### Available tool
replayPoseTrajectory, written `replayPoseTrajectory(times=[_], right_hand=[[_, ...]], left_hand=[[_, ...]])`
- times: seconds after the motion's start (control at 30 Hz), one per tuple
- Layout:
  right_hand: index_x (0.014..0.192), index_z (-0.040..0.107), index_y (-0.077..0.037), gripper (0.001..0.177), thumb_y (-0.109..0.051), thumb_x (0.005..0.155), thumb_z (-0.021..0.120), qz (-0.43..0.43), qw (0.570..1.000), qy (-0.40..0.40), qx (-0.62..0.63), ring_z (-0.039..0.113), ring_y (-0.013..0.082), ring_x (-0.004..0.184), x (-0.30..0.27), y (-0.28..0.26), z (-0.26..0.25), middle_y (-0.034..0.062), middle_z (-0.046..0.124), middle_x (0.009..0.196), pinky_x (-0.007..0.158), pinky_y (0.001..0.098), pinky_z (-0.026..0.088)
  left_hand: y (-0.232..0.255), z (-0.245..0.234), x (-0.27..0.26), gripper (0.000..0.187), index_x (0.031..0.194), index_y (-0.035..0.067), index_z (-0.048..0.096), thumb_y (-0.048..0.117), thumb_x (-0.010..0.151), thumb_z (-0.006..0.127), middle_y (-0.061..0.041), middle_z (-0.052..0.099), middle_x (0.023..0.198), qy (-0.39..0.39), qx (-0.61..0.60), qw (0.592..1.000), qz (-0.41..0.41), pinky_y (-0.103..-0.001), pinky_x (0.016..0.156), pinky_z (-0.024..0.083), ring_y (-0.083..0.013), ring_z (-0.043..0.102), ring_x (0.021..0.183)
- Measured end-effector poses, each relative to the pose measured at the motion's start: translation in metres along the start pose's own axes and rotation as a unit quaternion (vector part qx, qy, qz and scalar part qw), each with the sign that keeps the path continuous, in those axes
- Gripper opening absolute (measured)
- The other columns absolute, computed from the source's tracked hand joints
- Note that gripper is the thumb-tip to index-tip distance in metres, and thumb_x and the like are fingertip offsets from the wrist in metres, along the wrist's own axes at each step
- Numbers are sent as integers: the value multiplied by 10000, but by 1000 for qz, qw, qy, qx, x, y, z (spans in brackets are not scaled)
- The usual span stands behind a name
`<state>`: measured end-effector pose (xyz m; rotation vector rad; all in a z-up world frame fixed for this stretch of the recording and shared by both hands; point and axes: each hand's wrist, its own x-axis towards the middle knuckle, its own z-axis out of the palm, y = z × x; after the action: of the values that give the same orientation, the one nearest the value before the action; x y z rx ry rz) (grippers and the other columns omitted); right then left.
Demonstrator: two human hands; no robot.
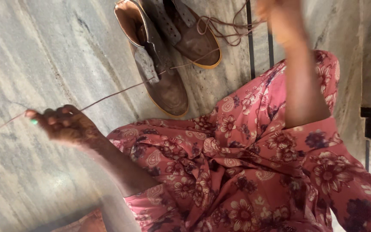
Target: The person sits on the floor and removes the old laces from a pair of brown leather shoes. They then thread new laces through the eyelets and tie them.
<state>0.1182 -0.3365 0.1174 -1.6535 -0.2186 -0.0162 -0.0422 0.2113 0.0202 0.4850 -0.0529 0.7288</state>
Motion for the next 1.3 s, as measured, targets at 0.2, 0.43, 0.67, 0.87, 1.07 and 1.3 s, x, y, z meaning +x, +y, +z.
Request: replayPoseTrajectory(times=[0.2,0.43,0.67,0.87,1.07,1.3], right_hand=[[1041,732,-1,201,-150,1170,695,-68,968,-87,-225,453,69,654,-9,-30,72,27,566,751,590,261,343],[1118,732,-55,256,-285,1009,706,21,874,-304,-378,709,177,800,-16,-36,80,67,734,971,714,361,561],[1186,687,-76,366,-354,952,723,55,821,-345,-452,717,253,901,-16,-38,76,111,717,1029,764,415,563],[1185,689,-52,360,-336,967,721,7,841,-325,-433,723,260,884,-15,-32,68,123,739,1010,755,418,568],[1213,676,-27,360,-294,978,733,-42,873,-326,-360,736,249,869,-11,-49,57,128,759,988,732,393,570],[1204,683,-37,363,-292,958,759,-30,882,-298,-364,732,261,863,-15,-53,37,132,758,992,739,411,579]], left_hand=[[-55,39,-6,550,1476,-3,396,232,1028,611,-307,415,1413,39,761,461,455,-464,1123,503,-358,485,1346],[-116,115,-63,212,1068,95,758,-60,954,668,-102,788,1030,-224,737,625,126,-275,658,636,-184,779,801],[-160,114,-96,196,1082,54,725,87,916,625,-133,718,1038,-297,797,525,25,-431,704,595,-336,722,838],[-155,78,-104,130,1022,110,716,110,986,591,-116,683,1028,-302,782,544,24,-478,759,550,-347,683,852],[-165,52,-105,145,939,81,680,222,912,658,-139,692,959,-341,811,468,83,-494,750,557,-362,689,866],[-166,90,-67,289,971,0,640,283,1028,622,-175,684,932,-224,679,699,2,-423,751,566,-298,687,857]])
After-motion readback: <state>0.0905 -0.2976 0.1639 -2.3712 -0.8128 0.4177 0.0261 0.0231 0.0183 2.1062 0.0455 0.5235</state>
